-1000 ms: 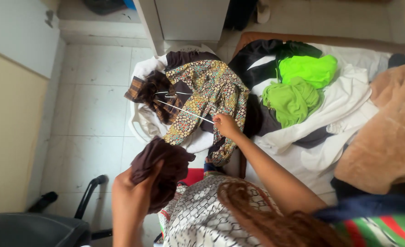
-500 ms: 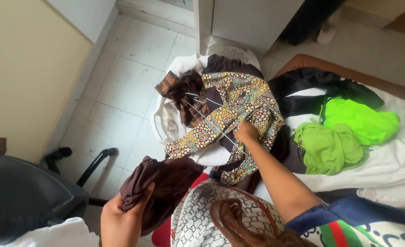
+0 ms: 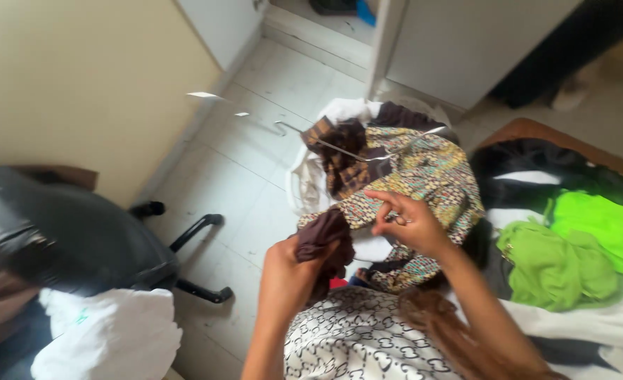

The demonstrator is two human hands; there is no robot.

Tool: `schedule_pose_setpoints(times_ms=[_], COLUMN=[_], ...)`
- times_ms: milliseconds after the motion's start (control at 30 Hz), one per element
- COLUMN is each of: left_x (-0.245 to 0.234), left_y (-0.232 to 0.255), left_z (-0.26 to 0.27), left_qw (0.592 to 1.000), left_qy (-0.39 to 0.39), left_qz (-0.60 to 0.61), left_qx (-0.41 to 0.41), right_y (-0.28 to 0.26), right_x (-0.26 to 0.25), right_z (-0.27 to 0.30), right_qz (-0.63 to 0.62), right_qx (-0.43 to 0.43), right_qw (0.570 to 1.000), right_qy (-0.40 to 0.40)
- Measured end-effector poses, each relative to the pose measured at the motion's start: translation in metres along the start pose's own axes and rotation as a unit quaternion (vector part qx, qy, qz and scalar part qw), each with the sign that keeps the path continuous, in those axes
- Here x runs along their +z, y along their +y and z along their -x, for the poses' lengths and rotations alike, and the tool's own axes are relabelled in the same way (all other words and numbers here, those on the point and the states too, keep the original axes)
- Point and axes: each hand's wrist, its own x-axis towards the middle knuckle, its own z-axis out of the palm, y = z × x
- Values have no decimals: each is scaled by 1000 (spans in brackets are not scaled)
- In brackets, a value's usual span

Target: The person picks up a maroon lace garment from a pile on the bed, places it on a metal hanger, and hangs it in a white wardrobe among other clothes. The person then browses through the hanging clothes and returns to the bed to pick up another garment.

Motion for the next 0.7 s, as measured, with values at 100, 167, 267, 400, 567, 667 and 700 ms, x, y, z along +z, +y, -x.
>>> schedule_pose_setpoints(times_ms=[100,167,267,400,567,667,700], left_x=[-8,-17,-30,-58,-90,-111,-117], left_y=[11,12,4,-7,-8,-6,-6], left_z=[13,21,33,47,59,63,62], left_qw=[999,996,992,983,962,937,934], left_qy=[-16,-36,-34,-28,-90,-103,-113], left_qz=[-20,-56,-70,-37,-69,-75,-80], left_qx=[21,57,100,178,248,325,331], right_y=[-71,-102,-128,-146,-162,-166,-166], right_x=[10,22,55,100,127,129,128], right_z=[-3,-5,-2,10,24,25,25], right_qz=[70,136,178,180,204,267,264], right_qx=[-58,-200,-365,-241,-114,-221,-229], right_qw=[995,967,908,950,967,936,936], right_qy=[-48,-77,-107,-86,-101,-50,-35])
